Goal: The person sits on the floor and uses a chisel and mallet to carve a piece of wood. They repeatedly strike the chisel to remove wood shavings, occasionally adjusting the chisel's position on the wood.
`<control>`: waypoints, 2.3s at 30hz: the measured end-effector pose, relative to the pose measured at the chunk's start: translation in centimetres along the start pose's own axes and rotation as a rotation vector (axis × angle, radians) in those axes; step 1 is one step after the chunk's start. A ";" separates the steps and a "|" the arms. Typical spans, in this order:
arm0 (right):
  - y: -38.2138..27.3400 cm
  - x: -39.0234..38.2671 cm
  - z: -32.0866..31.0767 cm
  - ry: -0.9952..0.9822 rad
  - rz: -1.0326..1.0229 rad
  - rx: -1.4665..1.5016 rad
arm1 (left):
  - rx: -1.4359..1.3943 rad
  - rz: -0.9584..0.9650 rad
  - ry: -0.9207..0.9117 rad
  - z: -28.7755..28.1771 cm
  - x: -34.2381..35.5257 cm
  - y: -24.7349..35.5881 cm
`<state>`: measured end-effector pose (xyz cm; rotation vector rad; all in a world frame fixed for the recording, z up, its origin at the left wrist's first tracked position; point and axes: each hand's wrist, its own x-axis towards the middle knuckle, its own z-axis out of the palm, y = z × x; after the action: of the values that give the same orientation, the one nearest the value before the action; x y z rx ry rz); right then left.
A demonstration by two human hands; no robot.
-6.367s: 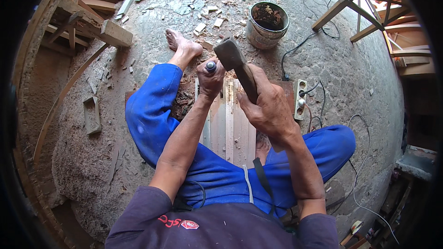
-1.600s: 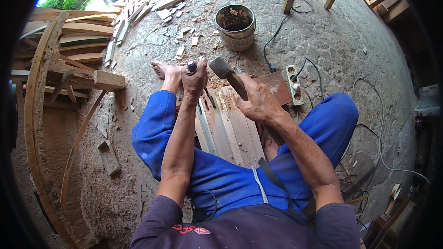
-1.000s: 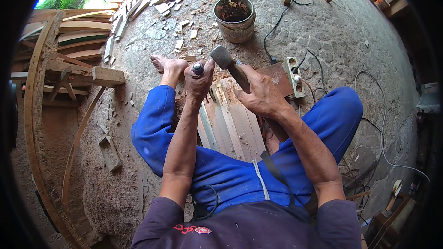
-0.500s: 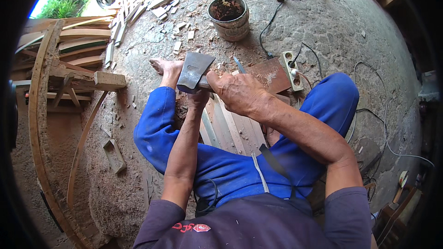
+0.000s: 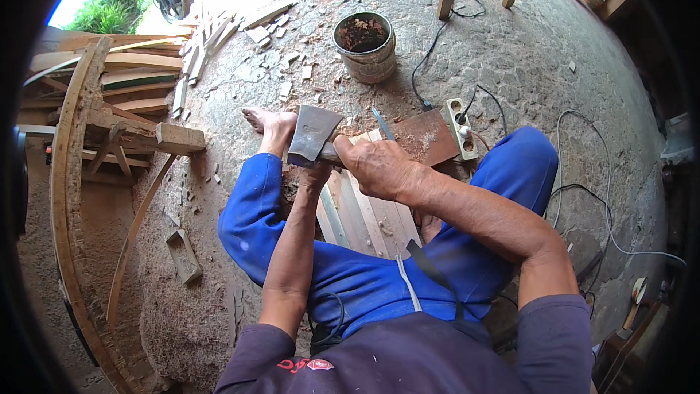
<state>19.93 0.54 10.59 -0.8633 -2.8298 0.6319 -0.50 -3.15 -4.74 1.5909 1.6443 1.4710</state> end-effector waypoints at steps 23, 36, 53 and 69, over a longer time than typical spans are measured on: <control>4.9 -11.7 -10.9 0.944 0.431 1.233 | 0.442 0.556 -0.792 16.5 6.1 9.3; 8.3 -13.9 -9.8 1.010 0.504 1.410 | 0.860 0.356 -1.104 18.4 0.0 2.0; 7.0 -12.3 -8.9 0.855 0.503 1.293 | 0.013 0.140 -0.375 10.0 8.8 11.7; 2.3 -6.3 -5.3 0.468 0.513 1.249 | -0.449 -0.251 0.073 -3.4 4.6 9.4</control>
<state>27.49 0.62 14.49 -1.1513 -1.3071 1.6639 -0.28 -2.37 6.23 1.0597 1.3644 1.6316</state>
